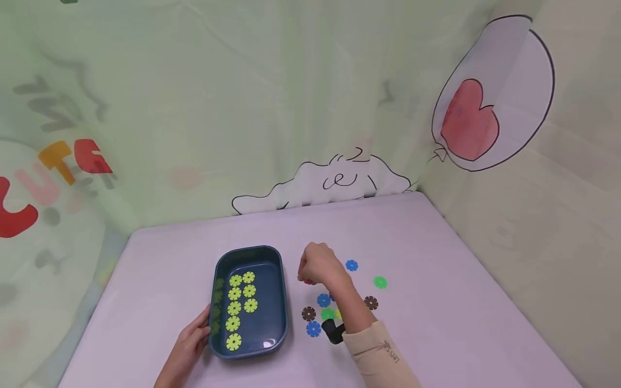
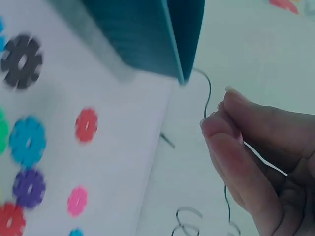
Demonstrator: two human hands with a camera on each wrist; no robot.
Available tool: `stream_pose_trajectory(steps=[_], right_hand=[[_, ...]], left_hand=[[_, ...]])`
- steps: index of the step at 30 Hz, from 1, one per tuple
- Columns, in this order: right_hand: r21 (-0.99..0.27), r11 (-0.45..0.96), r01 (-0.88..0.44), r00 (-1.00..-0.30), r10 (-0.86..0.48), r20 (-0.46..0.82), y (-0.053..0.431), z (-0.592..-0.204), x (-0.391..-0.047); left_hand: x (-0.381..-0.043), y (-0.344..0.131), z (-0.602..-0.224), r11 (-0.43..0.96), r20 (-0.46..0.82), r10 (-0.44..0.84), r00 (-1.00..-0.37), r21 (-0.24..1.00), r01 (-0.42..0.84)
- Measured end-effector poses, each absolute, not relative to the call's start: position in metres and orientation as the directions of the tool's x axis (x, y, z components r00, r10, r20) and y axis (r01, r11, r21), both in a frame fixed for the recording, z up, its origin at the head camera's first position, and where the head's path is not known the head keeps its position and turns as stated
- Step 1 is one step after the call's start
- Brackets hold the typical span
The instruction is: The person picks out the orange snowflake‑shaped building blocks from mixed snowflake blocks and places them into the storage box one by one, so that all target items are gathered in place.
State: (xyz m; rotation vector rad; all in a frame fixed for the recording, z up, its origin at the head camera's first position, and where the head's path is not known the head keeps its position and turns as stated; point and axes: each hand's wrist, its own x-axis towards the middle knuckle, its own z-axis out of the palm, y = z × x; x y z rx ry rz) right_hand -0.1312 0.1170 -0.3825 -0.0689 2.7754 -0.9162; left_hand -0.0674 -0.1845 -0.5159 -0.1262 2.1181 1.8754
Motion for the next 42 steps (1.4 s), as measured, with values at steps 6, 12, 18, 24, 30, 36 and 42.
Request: stream_pose_trajectory(steps=[6, 12, 18, 24, 30, 36, 42], right_hand=[[-0.571, 0.817, 0.085, -0.979, -0.037, -0.199, 0.146, -0.385, -0.116], [-0.570, 0.813, 0.121, -0.980, 0.008, -0.197, 0.163, -0.393, -0.106], [-0.548, 0.823, 0.149, -0.976, 0.033, -0.215, 0.168, -0.404, -0.101], [-0.517, 0.844, 0.146, -0.978, 0.043, -0.206, 0.175, -0.419, -0.095], [-0.514, 0.845, 0.150, -0.973, 0.033, -0.228, 0.182, -0.436, -0.091], [-0.484, 0.858, 0.170, -0.967, 0.052, -0.248, 0.184, -0.449, -0.089], [-0.467, 0.871, 0.149, -0.973, 0.046, -0.224, 0.181, -0.456, -0.088]], left_hand=[[-0.066, -0.187, -0.516, 0.144, -0.285, 0.139, -0.949, 0.953, -0.265], [-0.066, -0.187, -0.515, 0.143, -0.269, 0.158, -0.950, 0.958, -0.248], [-0.068, -0.186, -0.516, 0.149, -0.284, 0.153, -0.947, 0.954, -0.262], [-0.067, -0.186, -0.515, 0.151, -0.281, 0.152, -0.947, 0.954, -0.259], [-0.067, -0.186, -0.514, 0.160, -0.278, 0.153, -0.948, 0.954, -0.254], [-0.067, -0.186, -0.514, 0.158, -0.283, 0.152, -0.947, 0.953, -0.260], [-0.067, -0.186, -0.515, 0.158, -0.288, 0.152, -0.946, 0.951, -0.264]])
